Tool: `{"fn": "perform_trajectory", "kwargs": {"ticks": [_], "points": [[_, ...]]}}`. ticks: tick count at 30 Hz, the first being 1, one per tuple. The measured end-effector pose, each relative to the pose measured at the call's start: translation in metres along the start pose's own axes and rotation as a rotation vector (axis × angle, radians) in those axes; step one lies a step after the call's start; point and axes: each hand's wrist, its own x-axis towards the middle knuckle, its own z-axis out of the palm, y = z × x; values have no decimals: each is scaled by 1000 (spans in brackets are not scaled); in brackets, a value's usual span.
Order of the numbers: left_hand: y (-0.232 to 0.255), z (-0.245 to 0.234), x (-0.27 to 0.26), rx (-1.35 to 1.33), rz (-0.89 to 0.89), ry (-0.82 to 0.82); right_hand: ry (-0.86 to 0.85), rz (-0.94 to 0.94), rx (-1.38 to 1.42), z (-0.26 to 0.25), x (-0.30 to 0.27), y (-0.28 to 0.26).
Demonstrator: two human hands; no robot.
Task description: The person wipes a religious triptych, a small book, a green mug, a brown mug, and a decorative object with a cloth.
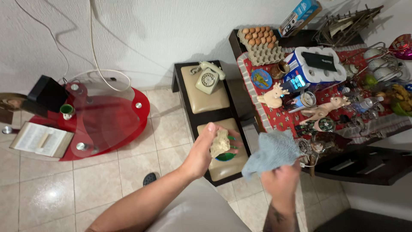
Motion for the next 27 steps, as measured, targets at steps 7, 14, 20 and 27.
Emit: {"fn": "perform_trajectory", "kwargs": {"ticks": [7, 14, 20, 27], "points": [[-23, 18, -16, 159, 79, 123, -289, -283, -189, 27, -36, 13], [-17, 23, -26, 155, 60, 124, -266, -351, -291, -13, -31, 12], [-20, 41, -32, 452, 109, 141, -41, -425, -119, 35, -48, -21], [-23, 43, -35, 356, 193, 60, 89, -240, -160, 22, -50, 13]]}}
